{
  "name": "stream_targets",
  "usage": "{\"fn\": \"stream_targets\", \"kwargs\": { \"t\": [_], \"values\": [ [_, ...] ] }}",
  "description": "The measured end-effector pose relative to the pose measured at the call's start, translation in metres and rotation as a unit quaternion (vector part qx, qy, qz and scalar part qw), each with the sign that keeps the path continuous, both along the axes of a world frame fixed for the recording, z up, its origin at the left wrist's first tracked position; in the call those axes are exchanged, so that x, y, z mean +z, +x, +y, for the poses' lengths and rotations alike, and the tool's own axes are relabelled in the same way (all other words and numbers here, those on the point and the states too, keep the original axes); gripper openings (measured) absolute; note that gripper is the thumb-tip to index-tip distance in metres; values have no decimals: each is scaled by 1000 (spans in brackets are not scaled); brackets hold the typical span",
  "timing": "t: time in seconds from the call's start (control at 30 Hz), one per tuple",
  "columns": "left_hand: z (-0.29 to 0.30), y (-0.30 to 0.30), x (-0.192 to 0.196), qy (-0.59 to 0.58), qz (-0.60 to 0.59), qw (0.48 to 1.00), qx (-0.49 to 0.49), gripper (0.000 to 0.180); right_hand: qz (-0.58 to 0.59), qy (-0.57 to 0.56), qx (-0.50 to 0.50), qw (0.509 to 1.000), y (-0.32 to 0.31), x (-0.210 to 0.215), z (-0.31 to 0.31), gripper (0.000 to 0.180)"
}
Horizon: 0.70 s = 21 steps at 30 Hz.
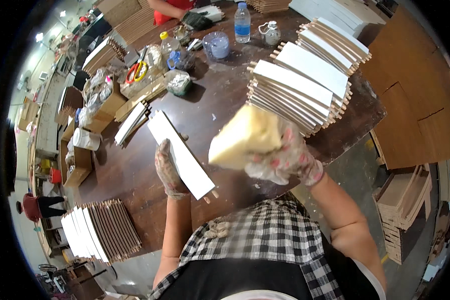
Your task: The person applies a finish to white wooden slats using a yellow sponge. The person picks up individual slats from a pile, wipes all sides with the sponge, and places them onto a new stack.
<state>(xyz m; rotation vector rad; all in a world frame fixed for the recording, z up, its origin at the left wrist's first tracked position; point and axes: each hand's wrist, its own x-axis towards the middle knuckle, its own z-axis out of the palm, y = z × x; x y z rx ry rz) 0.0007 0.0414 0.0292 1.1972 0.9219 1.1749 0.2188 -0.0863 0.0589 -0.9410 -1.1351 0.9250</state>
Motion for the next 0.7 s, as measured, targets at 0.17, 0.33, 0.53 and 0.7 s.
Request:
{"fn": "stream_targets", "kwargs": {
  "t": [0.17,0.33,0.53,0.7],
  "values": [
    [-5,8,14,-48,-46,998,-6,33,-40,-61,15,997,-20,3,-16,59],
    [-6,9,20,-54,-54,997,-16,33,12,-102,43,994,-23,19,-14,53],
    [-9,13,27,-34,-40,999,-11,34,-69,-81,29,994,-23,19,-10,52],
    [-6,10,25,-34,-40,999,3,34,-80,-69,-17,994,-26,21,-13,52]
  ]
}}
